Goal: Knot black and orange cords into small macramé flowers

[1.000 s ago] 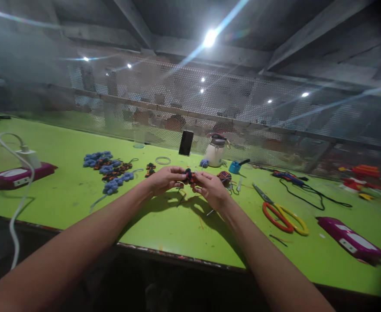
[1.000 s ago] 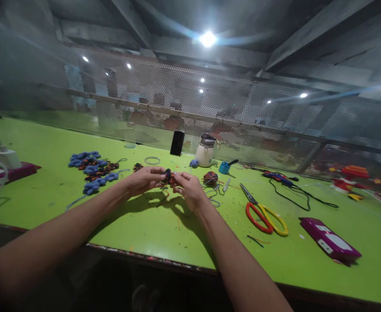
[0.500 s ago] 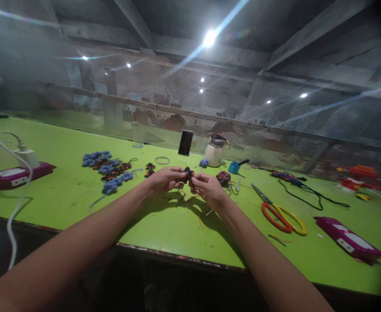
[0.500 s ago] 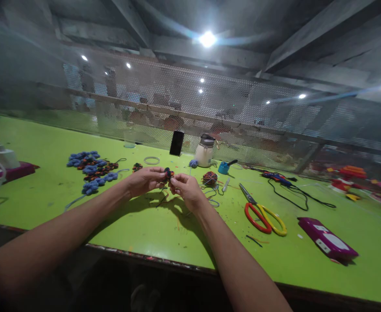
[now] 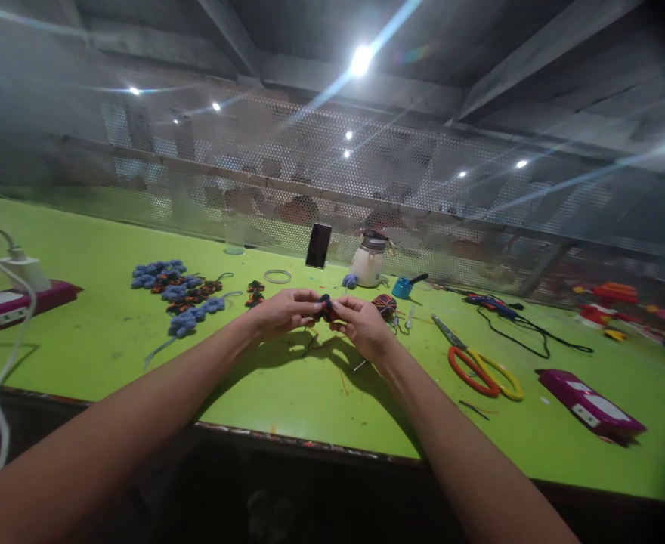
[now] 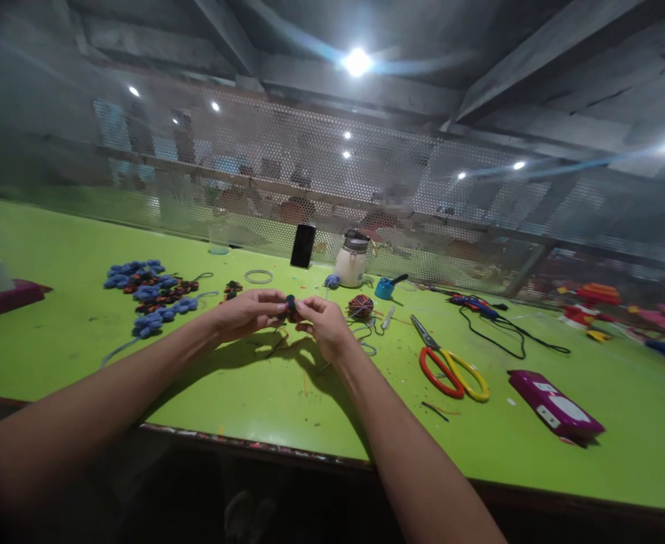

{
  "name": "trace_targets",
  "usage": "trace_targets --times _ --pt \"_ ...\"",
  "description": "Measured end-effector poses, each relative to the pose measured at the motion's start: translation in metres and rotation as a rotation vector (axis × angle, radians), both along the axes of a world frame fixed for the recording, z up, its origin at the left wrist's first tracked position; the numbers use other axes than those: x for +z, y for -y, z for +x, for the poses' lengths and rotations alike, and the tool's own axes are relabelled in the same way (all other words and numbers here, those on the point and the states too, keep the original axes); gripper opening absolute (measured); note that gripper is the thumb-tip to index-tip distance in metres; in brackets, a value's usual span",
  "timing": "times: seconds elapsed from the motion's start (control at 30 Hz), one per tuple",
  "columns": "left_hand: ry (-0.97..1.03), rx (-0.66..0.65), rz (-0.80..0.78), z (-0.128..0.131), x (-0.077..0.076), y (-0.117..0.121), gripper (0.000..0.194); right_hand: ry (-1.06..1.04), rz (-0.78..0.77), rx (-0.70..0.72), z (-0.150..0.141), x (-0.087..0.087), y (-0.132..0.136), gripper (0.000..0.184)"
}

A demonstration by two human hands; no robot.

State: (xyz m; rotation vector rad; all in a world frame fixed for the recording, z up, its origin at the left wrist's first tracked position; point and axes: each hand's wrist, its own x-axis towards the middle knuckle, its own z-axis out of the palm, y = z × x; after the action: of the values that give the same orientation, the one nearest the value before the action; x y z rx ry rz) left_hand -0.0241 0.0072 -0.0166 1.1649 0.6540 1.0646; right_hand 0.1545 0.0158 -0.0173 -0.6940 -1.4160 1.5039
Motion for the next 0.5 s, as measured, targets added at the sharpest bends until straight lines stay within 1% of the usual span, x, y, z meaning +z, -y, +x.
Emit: trace_targets --times 0.1,0.2,0.27,0.33,0.5 --pt "-0.028 -0.018 0.003 -0.0006 0.0041 0.0047 0.018 0.006 -0.001 -0.022 -0.0017 -0.0026 -0.0032 0.030" --pt "-0.142 -0.032 0.054 0.0010 0.0076 0.0093 0.023 0.033 0.009 -0.046 -0.0032 -0.0039 -0.0036 0.031" --pt "-0.239 0.000 0.101 0.0035 0.0073 0.0099 0.023 0.054 0.017 -0.059 -0.0043 -0.0048 -0.0027 0.031" --pt "-0.294 0.050 0.121 0.0060 0.0052 0.0082 0.019 0.069 0.016 -0.058 -0.0053 -0.0060 -0.0019 0.030" --pt "-0.316 0.093 0.142 0.0067 0.0014 0.0035 0.009 0.070 -0.036 -0.009 -0.0063 -0.0088 -0.0015 0.030"
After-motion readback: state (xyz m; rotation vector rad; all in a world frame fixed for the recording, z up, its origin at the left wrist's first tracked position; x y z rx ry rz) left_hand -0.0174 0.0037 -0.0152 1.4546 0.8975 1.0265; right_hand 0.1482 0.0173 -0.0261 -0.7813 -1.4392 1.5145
